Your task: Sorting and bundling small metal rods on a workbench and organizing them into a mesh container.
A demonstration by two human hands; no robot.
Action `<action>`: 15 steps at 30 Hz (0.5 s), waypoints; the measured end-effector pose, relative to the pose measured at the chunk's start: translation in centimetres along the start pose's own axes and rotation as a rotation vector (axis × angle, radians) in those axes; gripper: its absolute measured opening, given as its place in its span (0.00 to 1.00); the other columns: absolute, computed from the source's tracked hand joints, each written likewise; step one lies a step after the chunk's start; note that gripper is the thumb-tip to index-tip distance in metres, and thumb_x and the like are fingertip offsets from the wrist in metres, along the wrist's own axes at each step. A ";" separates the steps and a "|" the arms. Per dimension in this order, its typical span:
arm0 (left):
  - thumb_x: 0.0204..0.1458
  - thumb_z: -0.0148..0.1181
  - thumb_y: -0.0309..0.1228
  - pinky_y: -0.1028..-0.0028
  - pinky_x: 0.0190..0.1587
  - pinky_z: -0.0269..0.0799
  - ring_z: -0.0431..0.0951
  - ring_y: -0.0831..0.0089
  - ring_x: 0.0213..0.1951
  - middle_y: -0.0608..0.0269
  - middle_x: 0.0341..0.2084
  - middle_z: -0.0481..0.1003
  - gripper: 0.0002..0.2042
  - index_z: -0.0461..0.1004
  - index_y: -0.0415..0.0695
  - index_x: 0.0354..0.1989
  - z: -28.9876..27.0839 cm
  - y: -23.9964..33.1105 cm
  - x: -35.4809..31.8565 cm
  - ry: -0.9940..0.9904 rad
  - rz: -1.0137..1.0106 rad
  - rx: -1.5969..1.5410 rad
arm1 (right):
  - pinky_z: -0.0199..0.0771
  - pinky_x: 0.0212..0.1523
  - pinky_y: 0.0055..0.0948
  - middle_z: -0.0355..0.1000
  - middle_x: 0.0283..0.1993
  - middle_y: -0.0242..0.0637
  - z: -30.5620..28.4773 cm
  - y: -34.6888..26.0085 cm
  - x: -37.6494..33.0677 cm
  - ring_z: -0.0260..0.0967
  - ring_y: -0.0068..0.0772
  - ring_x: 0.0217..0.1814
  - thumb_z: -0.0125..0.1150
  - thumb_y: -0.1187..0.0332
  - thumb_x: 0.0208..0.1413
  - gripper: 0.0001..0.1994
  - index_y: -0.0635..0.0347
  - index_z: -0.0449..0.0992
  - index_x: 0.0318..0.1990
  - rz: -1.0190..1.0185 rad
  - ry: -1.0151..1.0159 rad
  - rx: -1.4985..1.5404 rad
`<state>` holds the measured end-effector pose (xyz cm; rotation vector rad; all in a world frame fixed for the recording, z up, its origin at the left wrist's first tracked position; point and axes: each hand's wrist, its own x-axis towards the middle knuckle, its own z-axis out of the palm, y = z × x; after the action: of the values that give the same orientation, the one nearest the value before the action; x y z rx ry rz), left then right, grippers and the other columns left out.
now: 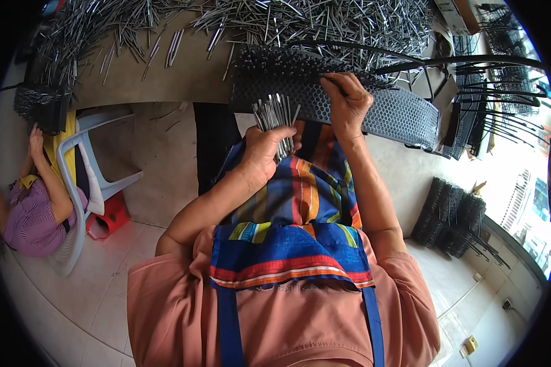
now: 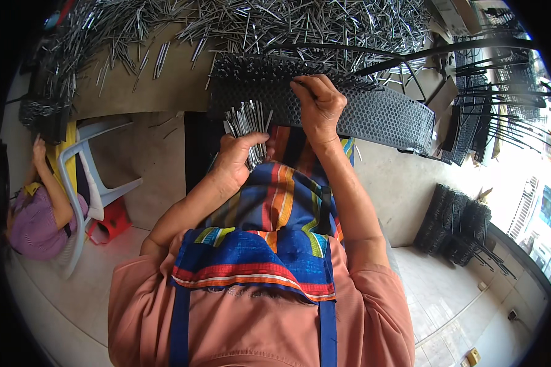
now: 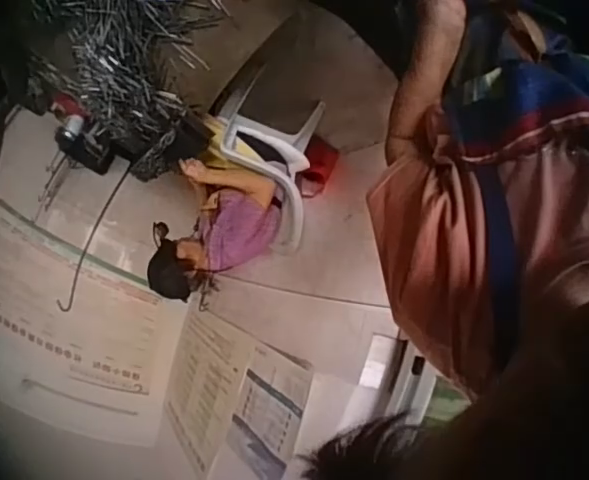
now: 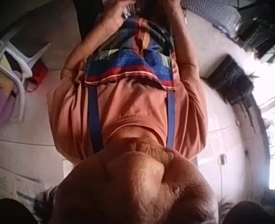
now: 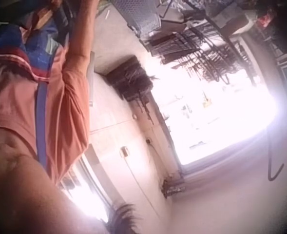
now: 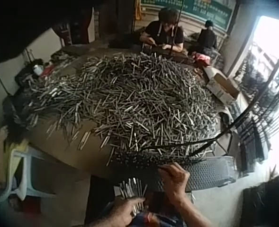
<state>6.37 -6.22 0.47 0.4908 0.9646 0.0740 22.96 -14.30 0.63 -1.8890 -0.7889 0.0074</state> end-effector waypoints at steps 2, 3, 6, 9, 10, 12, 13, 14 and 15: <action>0.46 0.62 0.20 0.71 0.25 0.75 0.79 0.67 0.22 0.54 0.24 0.79 0.05 0.78 0.34 0.31 0.0 0.0 -0.1 0.028 -0.007 -0.002 | 0.67 0.29 0.17 0.74 0.28 0.32 0.4 -0.2 0.1 0.69 0.17 0.28 0.67 0.81 0.46 0.06 0.65 0.81 0.33 -0.005 0.001 -0.048; 0.46 0.61 0.20 0.71 0.25 0.75 0.80 0.67 0.22 0.54 0.24 0.79 0.05 0.78 0.34 0.31 -0.1 0.0 0.1 0.027 -0.020 -0.035 | 0.67 0.29 0.18 0.74 0.27 0.32 0.5 -0.7 0.3 0.69 0.18 0.27 0.68 0.81 0.45 0.06 0.63 0.82 0.33 0.006 -0.001 -0.109; 0.46 0.61 0.20 0.68 0.27 0.77 0.80 0.65 0.24 0.53 0.25 0.79 0.05 0.77 0.34 0.32 -0.4 -0.1 0.3 0.004 -0.040 -0.076 | 0.67 0.27 0.21 0.74 0.26 0.33 0.7 -0.9 0.5 0.70 0.21 0.25 0.68 0.79 0.46 0.07 0.62 0.82 0.34 -0.012 0.013 -0.160; 0.47 0.61 0.20 0.64 0.30 0.78 0.80 0.64 0.27 0.52 0.26 0.79 0.05 0.77 0.34 0.34 -1.1 -0.5 0.8 -0.016 -0.071 -0.095 | 0.68 0.27 0.24 0.75 0.27 0.35 0.7 -1.2 0.9 0.72 0.26 0.25 0.66 0.77 0.48 0.06 0.61 0.82 0.35 -0.056 -0.038 -0.240; 0.48 0.61 0.21 0.64 0.31 0.78 0.80 0.64 0.28 0.53 0.27 0.79 0.05 0.77 0.34 0.34 -1.3 -0.7 1.0 -0.015 -0.092 -0.105 | 0.69 0.28 0.25 0.75 0.27 0.35 0.7 -1.5 1.2 0.74 0.28 0.25 0.66 0.75 0.49 0.06 0.60 0.82 0.35 -0.073 -0.103 -0.331; 0.48 0.61 0.21 0.64 0.31 0.78 0.80 0.64 0.28 0.53 0.27 0.79 0.05 0.77 0.35 0.34 -1.4 -0.8 1.0 -0.029 -0.086 -0.132 | 0.70 0.29 0.26 0.76 0.28 0.37 0.8 -1.3 1.5 0.74 0.32 0.26 0.65 0.73 0.50 0.06 0.59 0.82 0.36 -0.116 -0.104 -0.383; 0.48 0.61 0.21 0.65 0.32 0.78 0.80 0.64 0.28 0.54 0.27 0.79 0.06 0.77 0.35 0.34 -1.4 -0.8 1.0 -0.042 -0.078 -0.159 | 0.70 0.29 0.25 0.76 0.28 0.36 0.7 -1.1 1.3 0.74 0.31 0.26 0.65 0.74 0.49 0.06 0.59 0.82 0.36 -0.103 -0.106 -0.326; 0.48 0.61 0.21 0.65 0.32 0.78 0.80 0.64 0.28 0.54 0.27 0.79 0.06 0.77 0.35 0.34 -1.4 -0.7 1.0 -0.043 -0.078 -0.160 | 0.70 0.29 0.24 0.76 0.29 0.36 0.7 -0.8 1.2 0.74 0.29 0.26 0.66 0.74 0.49 0.07 0.59 0.83 0.36 -0.092 -0.109 -0.269; 0.49 0.61 0.22 0.65 0.32 0.78 0.80 0.65 0.28 0.54 0.27 0.79 0.05 0.77 0.35 0.34 -1.4 -0.6 0.9 -0.042 -0.093 -0.159 | 0.70 0.29 0.23 0.77 0.29 0.36 0.5 -0.6 0.9 0.74 0.26 0.27 0.67 0.74 0.48 0.06 0.60 0.83 0.36 -0.024 -0.095 -0.231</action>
<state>5.64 -5.98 -1.13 0.2998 0.9313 0.0554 23.16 -13.22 1.20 -2.1095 -0.9084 -0.0092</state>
